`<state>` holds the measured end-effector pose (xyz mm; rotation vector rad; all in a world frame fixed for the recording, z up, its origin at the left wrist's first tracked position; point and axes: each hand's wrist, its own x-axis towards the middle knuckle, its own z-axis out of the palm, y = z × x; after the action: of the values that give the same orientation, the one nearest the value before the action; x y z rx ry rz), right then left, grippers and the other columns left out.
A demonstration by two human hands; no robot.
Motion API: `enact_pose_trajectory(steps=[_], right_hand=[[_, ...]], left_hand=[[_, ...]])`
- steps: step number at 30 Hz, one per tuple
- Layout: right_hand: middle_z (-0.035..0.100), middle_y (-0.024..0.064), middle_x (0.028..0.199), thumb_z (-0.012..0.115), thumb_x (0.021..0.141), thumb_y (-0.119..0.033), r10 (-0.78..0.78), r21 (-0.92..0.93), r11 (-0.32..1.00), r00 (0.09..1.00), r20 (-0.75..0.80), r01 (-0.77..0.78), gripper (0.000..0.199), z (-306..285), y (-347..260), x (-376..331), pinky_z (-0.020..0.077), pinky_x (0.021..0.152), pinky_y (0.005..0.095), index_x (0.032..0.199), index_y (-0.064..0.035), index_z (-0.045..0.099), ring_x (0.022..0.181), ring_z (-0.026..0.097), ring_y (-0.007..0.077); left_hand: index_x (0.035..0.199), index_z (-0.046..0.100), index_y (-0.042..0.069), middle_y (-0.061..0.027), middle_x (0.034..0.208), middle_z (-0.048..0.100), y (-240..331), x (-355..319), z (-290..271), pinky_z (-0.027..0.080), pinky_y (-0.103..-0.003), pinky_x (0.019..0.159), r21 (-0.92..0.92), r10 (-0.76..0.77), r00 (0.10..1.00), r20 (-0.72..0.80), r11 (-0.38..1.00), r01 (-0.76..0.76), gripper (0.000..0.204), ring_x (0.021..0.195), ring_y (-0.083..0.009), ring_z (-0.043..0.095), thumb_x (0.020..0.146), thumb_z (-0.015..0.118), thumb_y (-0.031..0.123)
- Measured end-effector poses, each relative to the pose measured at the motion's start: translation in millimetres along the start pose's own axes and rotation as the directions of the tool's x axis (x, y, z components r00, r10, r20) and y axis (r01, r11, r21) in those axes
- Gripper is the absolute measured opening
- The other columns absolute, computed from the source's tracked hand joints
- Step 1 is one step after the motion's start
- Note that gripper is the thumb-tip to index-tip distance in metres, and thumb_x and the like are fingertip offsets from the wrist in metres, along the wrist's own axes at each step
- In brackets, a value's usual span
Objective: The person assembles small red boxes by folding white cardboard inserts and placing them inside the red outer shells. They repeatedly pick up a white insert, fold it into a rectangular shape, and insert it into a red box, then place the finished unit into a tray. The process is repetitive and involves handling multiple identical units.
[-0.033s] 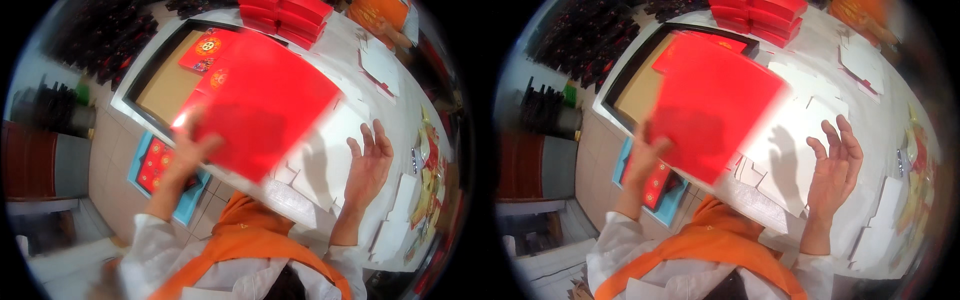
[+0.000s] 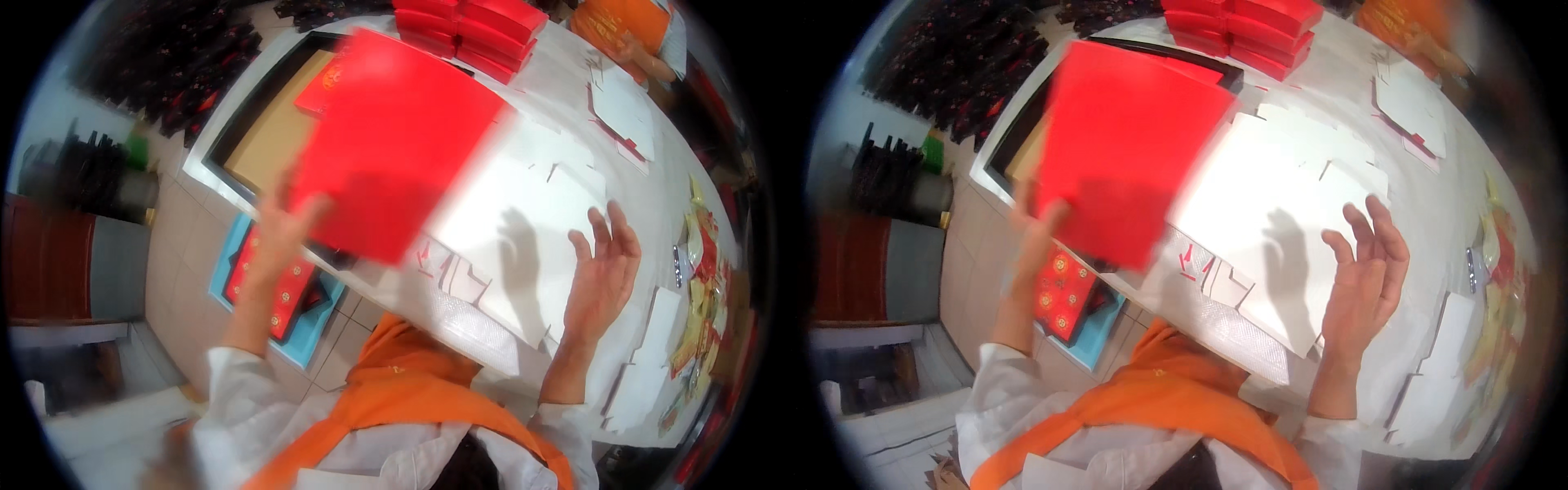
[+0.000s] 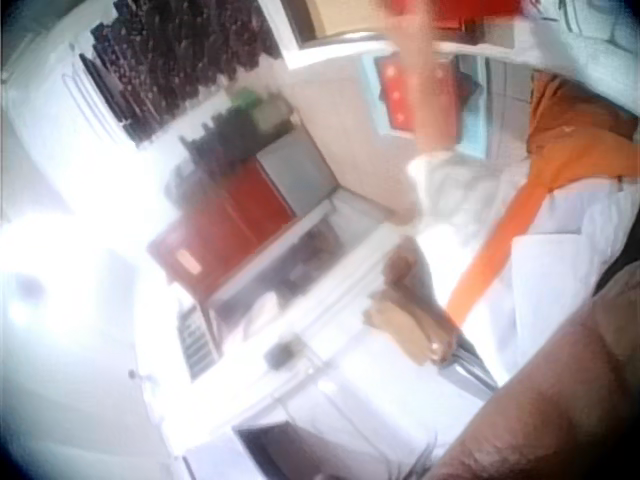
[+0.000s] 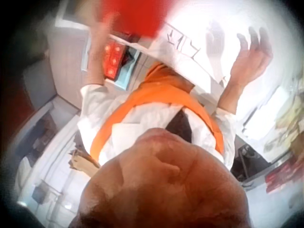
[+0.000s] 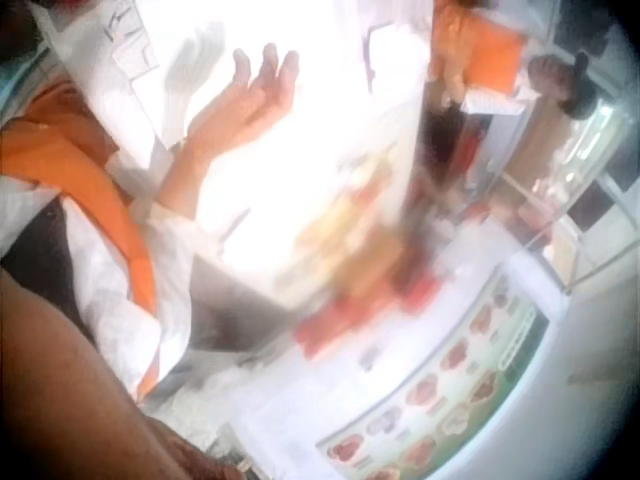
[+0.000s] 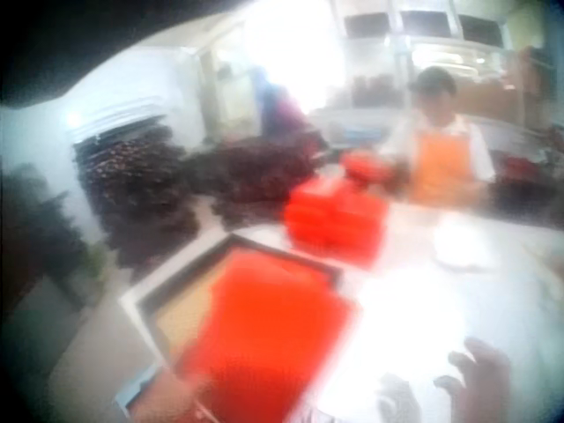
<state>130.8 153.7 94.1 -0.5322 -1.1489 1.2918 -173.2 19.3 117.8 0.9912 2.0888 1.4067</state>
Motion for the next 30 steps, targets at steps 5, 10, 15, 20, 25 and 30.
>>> enact_pose_trajectory(steps=[5,10,15,20,25,30], right_hand=[[0.050,0.0141,0.114,0.042,0.093,-0.016,0.237,-0.169,0.944,0.937,-0.257,-0.285,0.025,-18.2,16.0,-12.9,0.0446,0.076,0.0334,0.113,-0.0022,0.046,0.098,0.052,0.0225],[0.054,0.0098,0.100,0.040,0.093,-0.014,0.304,-0.101,0.937,0.925,-0.229,-0.333,0.021,-34.6,27.5,-23.9,0.0428,0.073,0.0297,0.110,-0.0017,0.047,0.086,0.053,0.0170],[0.055,0.0076,0.089,0.039,0.094,-0.011,0.314,-0.110,0.936,0.935,-0.167,-0.334,0.018,-37.6,29.9,-25.2,0.0425,0.071,0.0291,0.105,-0.0018,0.048,0.078,0.052,0.0153],[0.055,0.0067,0.086,0.040,0.093,-0.011,0.346,-0.114,0.927,0.932,-0.104,-0.357,0.016,-31.5,36.0,-30.9,0.0420,0.071,0.0289,0.103,-0.0017,0.049,0.074,0.050,0.0145],[0.055,0.0065,0.086,0.040,0.094,-0.011,0.384,-0.118,0.914,0.922,-0.052,-0.387,0.016,-33.6,40.5,-35.3,0.0412,0.071,0.0284,0.101,-0.0023,0.050,0.074,0.050,0.0142],[0.055,0.0064,0.087,0.041,0.094,-0.012,0.413,-0.118,0.903,0.910,-0.033,-0.414,0.016,-29.9,40.4,-32.2,0.0410,0.071,0.0279,0.101,-0.0024,0.050,0.074,0.050,0.0142]], left_hand=[[0.127,0.044,0.013,-0.0118,0.110,0.054,-15.1,45.6,-100.3,0.049,-0.030,0.072,0.835,0.655,0.753,-0.060,0.446,-0.321,0.054,0.090,-0.0203,0.058,0.077,0.064,0.015],[0.122,0.050,0.016,-0.0076,0.099,0.053,-88.4,49.0,-96.7,0.043,-0.033,0.070,0.934,0.639,0.685,0.350,-0.186,-0.304,0.049,0.093,-0.0221,0.053,0.075,0.060,0.011],[0.120,0.052,0.014,-0.0051,0.100,0.053,-101.1,52.6,-72.2,0.040,-0.034,0.076,0.944,0.653,0.689,0.314,-0.142,-0.297,0.045,0.096,-0.0205,0.051,0.075,0.056,0.010],[0.119,0.051,0.011,-0.0069,0.107,0.053,-116.3,69.1,-67.8,0.038,-0.036,0.085,0.898,0.635,0.693,0.341,0.000,-0.441,0.043,0.104,-0.0227,0.049,0.077,0.057,0.011],[0.123,0.046,0.004,-0.0151,0.121,0.049,-136.3,66.4,-66.5,0.028,-0.043,0.101,0.707,0.642,0.760,0.101,0.491,-0.509,0.044,0.117,-0.0311,0.041,0.082,0.055,0.015],[0.129,0.037,-0.001,-0.0226,0.128,0.042,-181.2,123.5,-102.0,0.017,-0.048,0.105,0.536,0.261,0.803,-0.536,0.840,0.085,0.053,0.124,-0.0343,0.034,0.088,0.045,0.032]])
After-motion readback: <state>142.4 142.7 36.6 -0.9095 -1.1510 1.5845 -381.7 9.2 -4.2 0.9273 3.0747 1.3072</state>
